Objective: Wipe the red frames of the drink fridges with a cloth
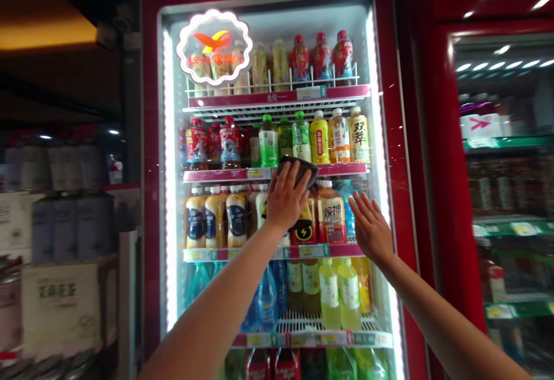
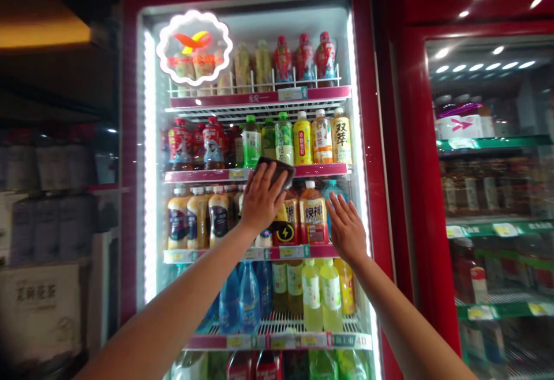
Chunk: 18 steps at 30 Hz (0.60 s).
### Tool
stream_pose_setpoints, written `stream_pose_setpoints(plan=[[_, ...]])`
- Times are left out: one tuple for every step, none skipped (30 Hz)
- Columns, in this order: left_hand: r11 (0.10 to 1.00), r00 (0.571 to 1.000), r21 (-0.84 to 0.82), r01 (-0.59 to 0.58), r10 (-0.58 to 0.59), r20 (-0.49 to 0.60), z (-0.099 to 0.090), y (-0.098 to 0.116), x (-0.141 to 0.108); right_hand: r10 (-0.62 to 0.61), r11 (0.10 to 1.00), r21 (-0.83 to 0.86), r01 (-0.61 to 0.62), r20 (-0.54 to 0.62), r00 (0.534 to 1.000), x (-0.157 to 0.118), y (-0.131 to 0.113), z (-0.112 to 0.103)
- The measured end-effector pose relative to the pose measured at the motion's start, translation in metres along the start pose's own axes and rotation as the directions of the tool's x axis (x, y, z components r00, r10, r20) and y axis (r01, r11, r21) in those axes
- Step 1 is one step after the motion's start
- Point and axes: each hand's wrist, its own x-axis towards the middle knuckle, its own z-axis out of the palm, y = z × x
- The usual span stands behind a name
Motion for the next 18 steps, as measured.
stream_pose_setpoints(plan=[[0.995,0.994,0.002,0.097,-0.097,-0.057,-0.003,-0.010,-0.002,-0.007,1.000,-0.010,0.007,0.003,1.000,0.000,0.000,0.000],[0.983,0.977,0.001,0.182,-0.181,-0.110,-0.004,-0.015,-0.007,-0.011,1.000,-0.022,0.011,0.007,1.000,0.000,-0.001,-0.001],[0.971,0.960,0.000,0.240,-0.238,-0.149,-0.004,-0.016,-0.017,-0.013,0.999,-0.035,0.013,0.015,1.000,0.000,-0.002,-0.001],[0.966,0.953,0.001,0.257,-0.253,-0.165,-0.003,-0.012,-0.029,-0.013,0.999,-0.048,0.014,0.023,1.000,0.000,-0.003,-0.002],[0.973,0.961,0.007,0.232,-0.229,-0.155,-0.001,-0.006,-0.041,-0.014,0.998,-0.060,0.016,0.032,0.999,0.000,-0.004,-0.003],[0.986,0.979,0.014,0.169,-0.166,-0.120,0.000,0.001,-0.053,-0.015,0.997,-0.070,0.017,0.038,0.999,0.000,-0.006,-0.004],[0.996,0.994,0.019,0.082,-0.080,-0.072,0.002,0.008,-0.063,-0.016,0.997,-0.078,0.020,0.042,0.999,0.000,-0.007,-0.005],[1.000,1.000,0.018,-0.002,0.002,-0.021,0.002,0.011,-0.069,-0.019,0.996,-0.083,0.023,0.046,0.999,0.000,-0.008,-0.006],[0.997,0.997,0.012,-0.074,0.074,0.026,0.002,0.011,-0.071,-0.023,0.996,-0.085,0.027,0.050,0.999,0.000,-0.008,-0.007],[0.992,0.991,0.003,-0.122,0.122,0.060,0.000,0.007,-0.071,-0.025,0.996,-0.086,0.030,0.049,0.998,0.000,-0.009,-0.008],[0.991,0.988,-0.004,-0.136,0.136,0.075,-0.003,-0.001,-0.068,-0.027,0.996,-0.087,0.031,0.048,0.998,0.000,-0.010,-0.009],[0.993,0.991,-0.007,-0.115,0.115,0.070,-0.006,-0.012,-0.063,-0.027,0.996,-0.087,0.031,0.046,0.999,0.000,-0.010,-0.009],[0.998,0.997,-0.006,-0.061,0.062,0.044,-0.009,-0.024,-0.060,-0.026,0.996,-0.087,0.030,0.045,0.999,0.000,-0.010,-0.009],[1.000,1.000,-0.001,0.024,-0.024,0.001,-0.012,-0.035,-0.058,-0.025,0.996,-0.088,0.029,0.043,0.999,0.000,-0.011,-0.009],[0.991,0.989,0.004,0.134,-0.134,-0.057,-0.015,-0.043,-0.058,-0.024,0.996,-0.089,0.027,0.040,0.999,0.000,-0.011,-0.009],[0.968,0.961,0.006,0.252,-0.249,-0.120,-0.016,-0.046,-0.061,-0.024,0.996,-0.090,0.027,0.040,0.999,-0.001,-0.012,-0.009],[0.937,0.923,0.005,0.349,-0.343,-0.175,-0.016,-0.046,-0.067,-0.026,0.995,-0.090,0.029,0.040,0.999,-0.001,-0.012,-0.009],[0.914,0.893,0.005,0.406,-0.396,-0.214,-0.015,-0.041,-0.074,-0.028,0.995,-0.090,0.031,0.037,0.999,-0.002,-0.013,-0.009]])
